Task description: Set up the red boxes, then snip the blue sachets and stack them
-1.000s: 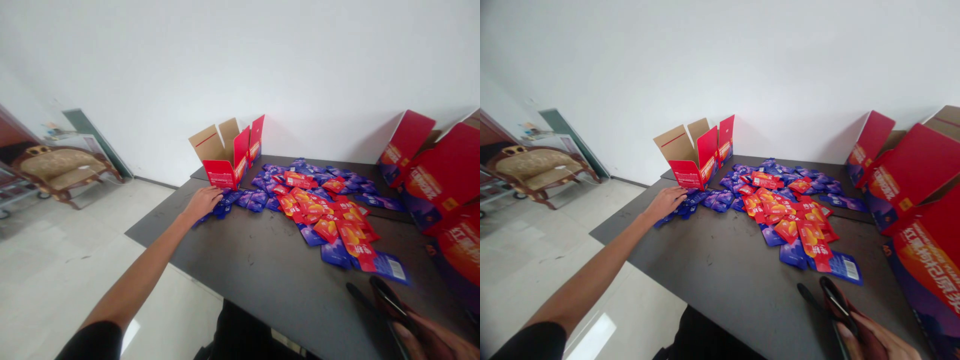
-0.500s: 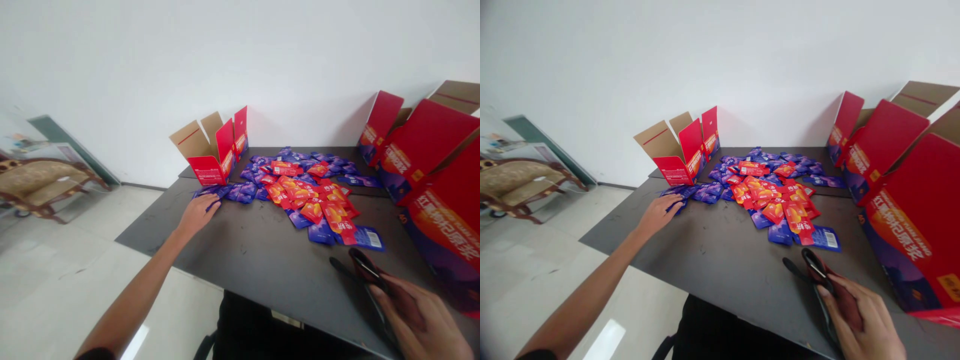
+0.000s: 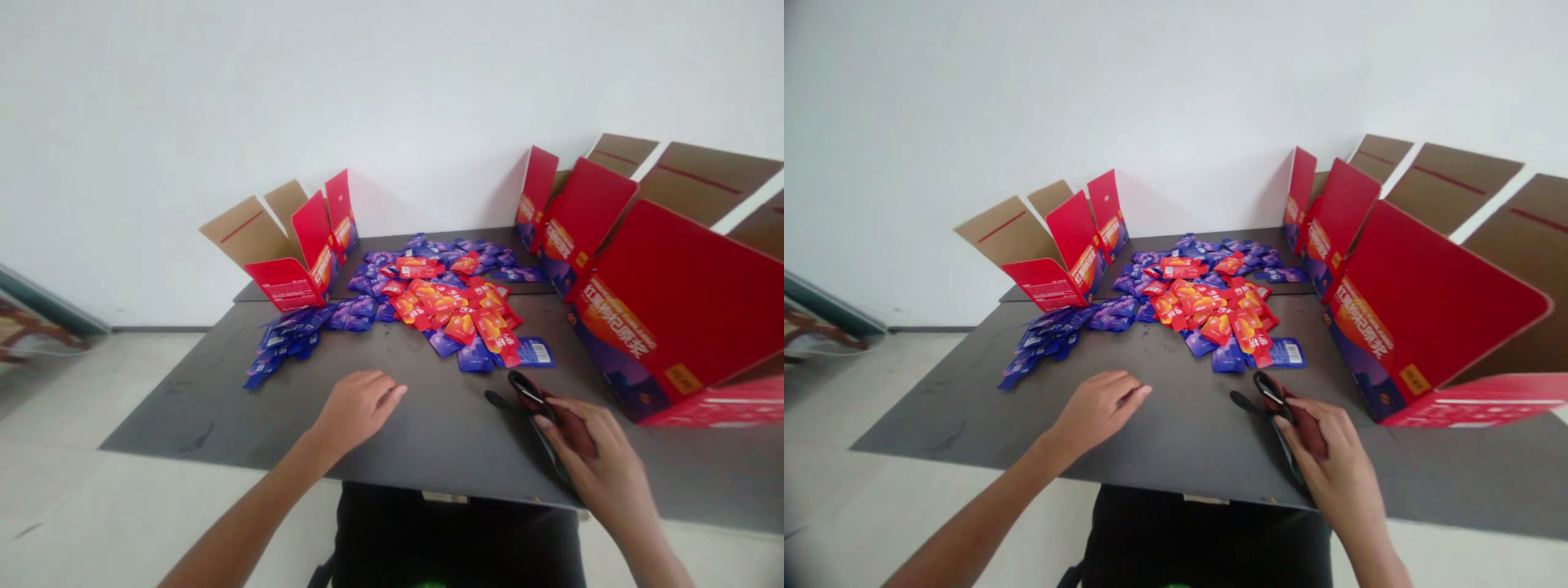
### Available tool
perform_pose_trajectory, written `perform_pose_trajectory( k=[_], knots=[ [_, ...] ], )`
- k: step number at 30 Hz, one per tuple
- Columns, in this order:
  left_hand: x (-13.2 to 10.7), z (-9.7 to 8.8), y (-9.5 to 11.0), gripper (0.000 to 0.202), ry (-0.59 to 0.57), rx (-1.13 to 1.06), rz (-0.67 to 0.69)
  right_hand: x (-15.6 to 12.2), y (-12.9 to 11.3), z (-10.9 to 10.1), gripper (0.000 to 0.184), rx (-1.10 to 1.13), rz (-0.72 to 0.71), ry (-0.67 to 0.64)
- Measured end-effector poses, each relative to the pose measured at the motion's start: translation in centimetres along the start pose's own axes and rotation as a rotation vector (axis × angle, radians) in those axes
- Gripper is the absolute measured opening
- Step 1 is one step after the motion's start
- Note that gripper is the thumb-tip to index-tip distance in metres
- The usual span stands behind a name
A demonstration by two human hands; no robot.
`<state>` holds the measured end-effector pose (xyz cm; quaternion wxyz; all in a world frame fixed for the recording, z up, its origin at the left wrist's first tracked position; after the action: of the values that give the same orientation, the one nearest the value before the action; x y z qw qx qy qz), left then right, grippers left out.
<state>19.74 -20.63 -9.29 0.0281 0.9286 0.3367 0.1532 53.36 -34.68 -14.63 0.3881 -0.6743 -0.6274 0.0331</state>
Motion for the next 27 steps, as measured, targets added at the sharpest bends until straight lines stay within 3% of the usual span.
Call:
perform_pose_trajectory(
  k=[3,6,9,13,17,23,27],
  knots=[
    [4.3,2.1,1.9,0.021,-0.034,0.017,0.037,-0.1,-0.1,0.0,0.033,0.016,-0.014,-0.010],
    [8.4,3.8,2.3,0.032,-0.029,0.048,0.056,-0.1,-0.1,-0.1,0.030,0.044,-0.043,-0.006],
    [10.9,5.2,2.3,0.040,-0.019,0.049,0.073,-0.1,-0.2,-0.1,0.028,0.064,-0.040,-0.015],
    [11.8,6.9,1.9,0.049,-0.015,0.070,0.083,-0.2,-0.2,-0.2,0.029,0.085,-0.023,-0.024],
    [12.2,7.7,1.2,0.037,-0.027,0.114,0.077,-0.2,-0.2,-0.2,0.029,0.105,-0.023,-0.020],
    [13.0,7.8,1.1,0.015,-0.064,0.217,0.158,-0.3,-0.1,-0.1,0.030,0.123,-0.015,-0.045],
    [12.0,6.7,1.2,0.015,-0.061,0.262,0.240,-0.3,-0.2,-0.2,0.028,0.122,-0.004,-0.048]
  ],
)
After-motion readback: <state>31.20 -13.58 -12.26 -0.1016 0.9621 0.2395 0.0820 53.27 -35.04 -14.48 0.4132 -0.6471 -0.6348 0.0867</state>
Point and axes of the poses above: each hand's wrist, its own x-axis towards the middle knuckle, its own z-axis out of the palm, y = z × x, the point moved 3 cm from there along x, towards the middle knuckle, and after that the axes turned 8 degrees about -y, right-handed, at the moved point
